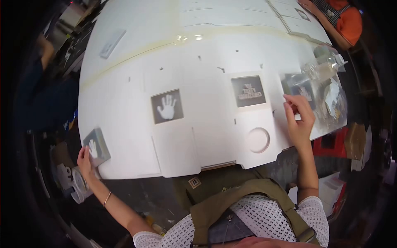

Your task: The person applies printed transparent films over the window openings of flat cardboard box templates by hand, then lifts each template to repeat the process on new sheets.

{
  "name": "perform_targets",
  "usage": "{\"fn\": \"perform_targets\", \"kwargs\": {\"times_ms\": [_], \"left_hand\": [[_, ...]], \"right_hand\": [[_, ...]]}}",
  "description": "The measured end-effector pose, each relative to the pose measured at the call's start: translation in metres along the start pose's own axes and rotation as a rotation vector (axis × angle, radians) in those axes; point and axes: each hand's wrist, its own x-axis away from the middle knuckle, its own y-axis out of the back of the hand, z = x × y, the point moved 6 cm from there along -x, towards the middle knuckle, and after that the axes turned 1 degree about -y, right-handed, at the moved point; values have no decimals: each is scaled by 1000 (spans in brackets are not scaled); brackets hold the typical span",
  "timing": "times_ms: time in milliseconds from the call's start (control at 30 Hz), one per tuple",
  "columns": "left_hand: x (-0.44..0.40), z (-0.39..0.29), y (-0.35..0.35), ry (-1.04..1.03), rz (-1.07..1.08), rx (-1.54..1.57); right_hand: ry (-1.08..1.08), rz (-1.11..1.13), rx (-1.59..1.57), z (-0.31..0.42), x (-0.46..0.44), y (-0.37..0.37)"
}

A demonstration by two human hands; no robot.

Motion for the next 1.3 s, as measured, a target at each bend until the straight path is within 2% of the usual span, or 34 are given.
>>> {"fn": "perform_targets", "kwargs": {"times_ms": [33,67,100,133,167,200,333,467,533,567,633,667,733,767,833,933,1000,1100,1200,1233,1300], "left_hand": [[-14,20,7,11,5,25],[-8,14,-4,-96,-82,66],[26,-22,-27,-102,-171,58],[22,-17,-22,-167,-192,12],[37,-35,-30,-111,-257,-38],[44,-43,-32,-146,-298,-12],[57,-61,-40,-134,-276,115],[53,-57,-31,-253,-354,-85],[69,-80,-31,-354,-447,-393],[75,-86,-31,-355,-448,-390],[94,-111,-32,-593,-533,-388],[104,-124,-35,-597,-525,-381],[119,-141,-44,-369,-332,88],[130,-156,-50,-362,-317,95],[150,-174,-84,-334,-63,542],[176,-184,-139,-210,120,615],[187,-184,-170,-163,218,632],[200,-183,-210,-123,344,635],[206,-178,-234,-110,491,592],[205,-177,-237,-100,488,590],[201,-186,-233,-294,317,369]], "right_hand": [[25,-26,48,1,2,4],[57,-42,75,1,4,5],[71,-54,74,-6,10,7],[55,-55,52,-5,12,5],[66,-29,128,-9,14,4],[115,-32,156,-3,13,1],[116,33,89,14,12,-18],[233,78,124,45,8,-32],[280,103,141,59,8,-39],[286,127,118,67,8,-43],[290,145,101,82,7,-49],[288,217,65,89,7,-56],[272,332,-21,115,4,-70],[296,388,-86,124,3,-81],[350,535,-155,143,0,-102],[34,769,-485,154,-7,-143],[-73,828,-622,162,-13,-163],[-73,820,-685,167,-22,-183],[-204,743,-726,146,-34,-196],[-279,706,-738,135,-39,-199],[-335,660,-694,117,-50,-206]]}}
